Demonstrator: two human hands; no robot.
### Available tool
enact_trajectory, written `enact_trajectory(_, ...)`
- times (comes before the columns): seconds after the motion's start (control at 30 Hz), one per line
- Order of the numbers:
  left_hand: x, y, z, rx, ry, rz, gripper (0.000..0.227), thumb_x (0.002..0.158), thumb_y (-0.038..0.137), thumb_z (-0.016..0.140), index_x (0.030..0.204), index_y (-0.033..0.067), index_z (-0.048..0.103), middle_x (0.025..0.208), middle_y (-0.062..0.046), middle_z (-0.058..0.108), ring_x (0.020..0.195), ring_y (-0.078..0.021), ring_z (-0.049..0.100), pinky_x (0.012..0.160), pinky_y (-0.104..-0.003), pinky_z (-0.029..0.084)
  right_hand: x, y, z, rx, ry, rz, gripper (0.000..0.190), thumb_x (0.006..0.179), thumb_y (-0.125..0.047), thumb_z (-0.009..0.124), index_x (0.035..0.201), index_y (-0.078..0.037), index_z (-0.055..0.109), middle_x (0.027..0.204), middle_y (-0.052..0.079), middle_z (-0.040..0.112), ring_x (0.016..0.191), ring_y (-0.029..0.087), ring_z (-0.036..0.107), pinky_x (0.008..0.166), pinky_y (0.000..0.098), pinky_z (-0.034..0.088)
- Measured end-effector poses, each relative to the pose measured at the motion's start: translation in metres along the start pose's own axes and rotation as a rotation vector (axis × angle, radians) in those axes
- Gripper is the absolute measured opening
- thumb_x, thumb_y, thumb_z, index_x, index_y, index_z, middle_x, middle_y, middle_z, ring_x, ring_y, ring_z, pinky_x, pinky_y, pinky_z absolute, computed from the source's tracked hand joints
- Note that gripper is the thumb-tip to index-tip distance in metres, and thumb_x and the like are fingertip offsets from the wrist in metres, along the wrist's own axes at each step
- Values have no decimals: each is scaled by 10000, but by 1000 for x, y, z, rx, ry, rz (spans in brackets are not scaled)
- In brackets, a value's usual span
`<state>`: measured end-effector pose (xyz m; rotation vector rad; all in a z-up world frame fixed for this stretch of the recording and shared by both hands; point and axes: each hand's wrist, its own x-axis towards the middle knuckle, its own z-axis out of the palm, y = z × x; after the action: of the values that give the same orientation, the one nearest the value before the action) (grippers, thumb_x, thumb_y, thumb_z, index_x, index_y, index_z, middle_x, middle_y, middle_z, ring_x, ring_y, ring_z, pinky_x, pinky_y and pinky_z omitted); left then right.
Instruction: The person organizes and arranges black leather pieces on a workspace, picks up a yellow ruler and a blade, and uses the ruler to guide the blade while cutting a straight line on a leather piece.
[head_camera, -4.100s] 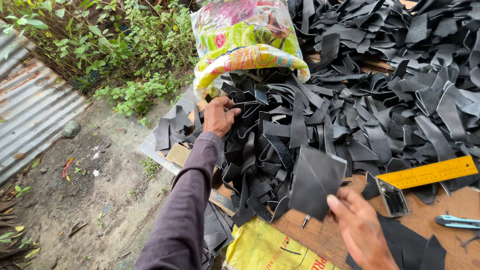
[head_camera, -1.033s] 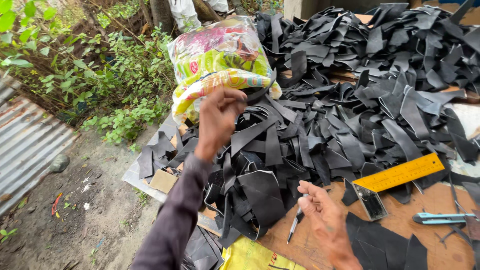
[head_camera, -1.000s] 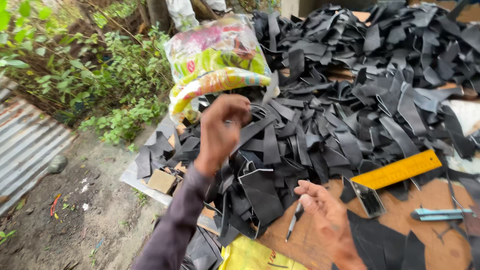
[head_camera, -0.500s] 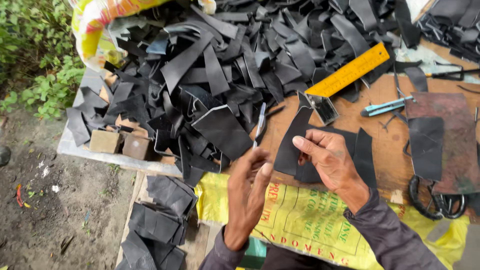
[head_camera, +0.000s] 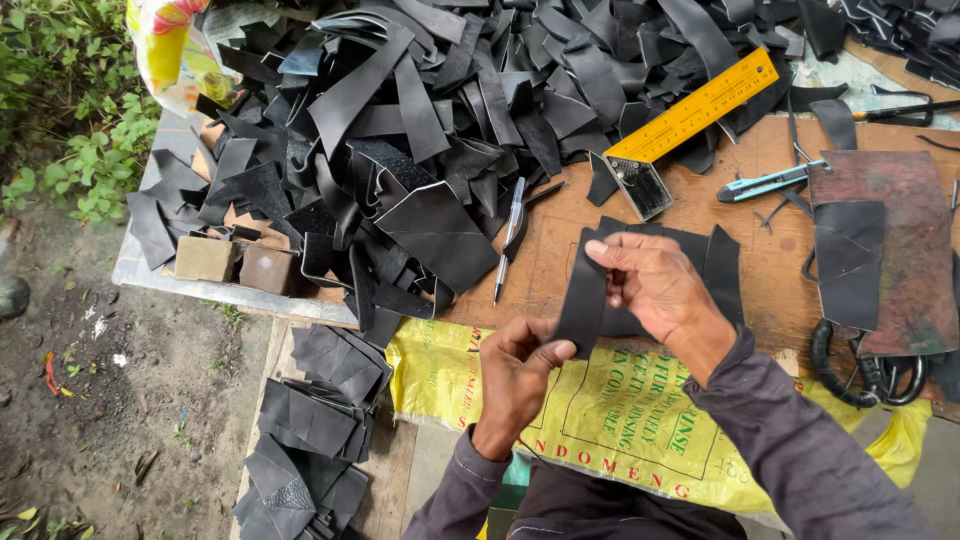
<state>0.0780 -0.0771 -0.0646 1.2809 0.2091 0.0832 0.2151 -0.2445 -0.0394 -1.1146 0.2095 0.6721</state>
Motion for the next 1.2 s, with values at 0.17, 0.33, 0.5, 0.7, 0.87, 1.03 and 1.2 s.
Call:
enact_trajectory(0.17, -11, 15, -1, 44, 45, -174, 225, 922, 90, 718, 1090, -57, 737, 785, -105, 744, 642, -135, 700, 571, -249, 520, 0, 17, -9, -52, 67, -36, 144, 918, -161, 747, 895, -30, 693, 714, 2, 645, 569, 107, 575, 483, 254, 423)
enact_trajectory(0.33, 20, 11, -4, -43, 220, -183, 313, 942, 138, 709, 1046, -157, 702, 752, -159, 734, 599, -179, 725, 499, -283, 572, -7, 5, -1, -612, 202, -500, 225, 922, -124, 701, 1136, -64, 669, 838, -9, 723, 696, 95, 634, 607, 250, 516)
enact_trajectory(0.5, 33, -3, -2, -89, 280, -191, 329, 938, 132, 705, 1079, -164, 685, 774, -172, 739, 599, -183, 720, 507, -291, 593, -3, 3, 15, -1319, 199, -1056, 192, 963, -56, 688, 1132, -123, 746, 1047, 29, 681, 1024, 237, 550, 952, 382, 454)
enact_trajectory(0.7, 34, -10, -4, -86, 312, -199, 328, 945, 135, 702, 1083, -162, 686, 798, -176, 742, 605, -175, 715, 524, -285, 595, 19, 9, 23, -1566, 129, -968, 301, 893, -88, 691, 1174, -155, 775, 1181, 1, 612, 1129, 256, 451, 928, 432, 312)
enact_trajectory(0.87, 34, -12, -5, -75, 320, -219, 327, 940, 141, 700, 1086, -151, 687, 806, -169, 745, 608, -173, 718, 525, -284, 600, 29, 13, 22, -1607, 111, -954, 353, 883, -73, 692, 1214, -168, 769, 1189, 7, 589, 1129, 269, 445, 932, 454, 313)
enact_trajectory(1.03, 32, 5, -10, 35, 256, -225, 313, 964, 188, 689, 1006, -122, 707, 760, -128, 730, 574, -156, 706, 487, -274, 580, 33, 10, 19, -1747, 96, -868, 572, 751, 31, 667, 1259, -212, 768, 1153, 26, 533, 1098, 270, 426, 913, 447, 302)
enact_trajectory(1.2, 35, 37, -20, 363, 153, -249, 332, 979, 239, 652, 892, -70, 736, 634, -71, 679, 465, -118, 645, 405, -259, 496, 44, -8, 16, -1760, 6, -736, 599, 689, 38, 674, 1192, -266, 786, 1113, 33, 503, 1067, 284, 405, 881, 441, 281)
